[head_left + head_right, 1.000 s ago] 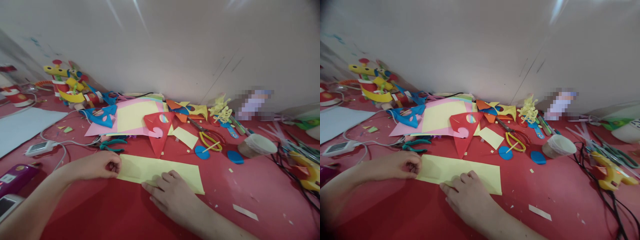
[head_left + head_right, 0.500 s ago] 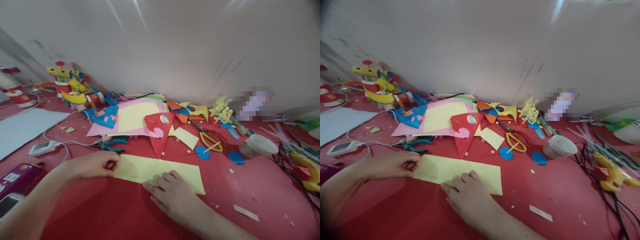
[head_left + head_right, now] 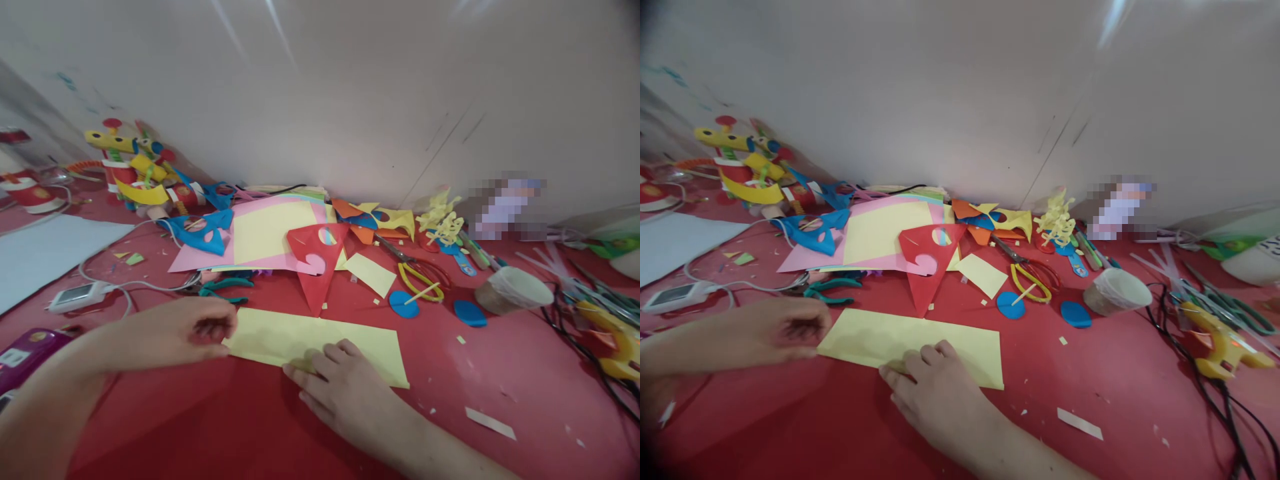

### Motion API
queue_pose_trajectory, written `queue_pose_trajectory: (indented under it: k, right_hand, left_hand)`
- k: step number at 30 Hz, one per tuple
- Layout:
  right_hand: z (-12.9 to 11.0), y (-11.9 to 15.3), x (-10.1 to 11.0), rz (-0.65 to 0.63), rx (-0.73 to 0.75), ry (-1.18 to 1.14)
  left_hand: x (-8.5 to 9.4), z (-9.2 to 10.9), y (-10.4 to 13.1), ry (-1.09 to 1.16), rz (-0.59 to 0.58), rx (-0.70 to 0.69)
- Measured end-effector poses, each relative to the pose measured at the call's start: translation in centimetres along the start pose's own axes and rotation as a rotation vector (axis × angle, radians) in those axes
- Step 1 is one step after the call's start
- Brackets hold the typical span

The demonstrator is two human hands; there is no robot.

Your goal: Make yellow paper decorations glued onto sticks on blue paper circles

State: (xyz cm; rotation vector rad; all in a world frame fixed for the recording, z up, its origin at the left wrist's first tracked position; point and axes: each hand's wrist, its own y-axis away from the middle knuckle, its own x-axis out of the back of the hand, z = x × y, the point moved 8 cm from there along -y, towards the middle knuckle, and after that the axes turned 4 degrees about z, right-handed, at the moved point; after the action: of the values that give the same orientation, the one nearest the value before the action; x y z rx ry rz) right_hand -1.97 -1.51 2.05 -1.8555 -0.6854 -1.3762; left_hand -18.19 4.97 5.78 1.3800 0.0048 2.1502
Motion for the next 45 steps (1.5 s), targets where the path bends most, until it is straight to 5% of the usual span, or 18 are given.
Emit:
queue_pose_trajectory:
  k: [1,5,10,45]
  right_hand:
    - [0.0,0.0,0.0,0.004,-0.001,-0.007]
    - [0.0,0.1,-0.2,0.022,0.004,-0.016]
    - [-0.1,0.0,-0.3,0.013,0.012,0.003]
    - [0.0,0.1,-0.4,-0.026,0.001,-0.006]
  left_hand:
    - [-1.2,1.2,-0.2,0.035,-0.101,-0.058]
    - [-3.9,4.0,-2.1,0.074,-0.094,-0.135]
    - [-5.5,4.0,-3.4,0.075,-0.044,-0.182]
    - [-2.2,-2.9,-1.1,-0.034,-0.186,0.005]
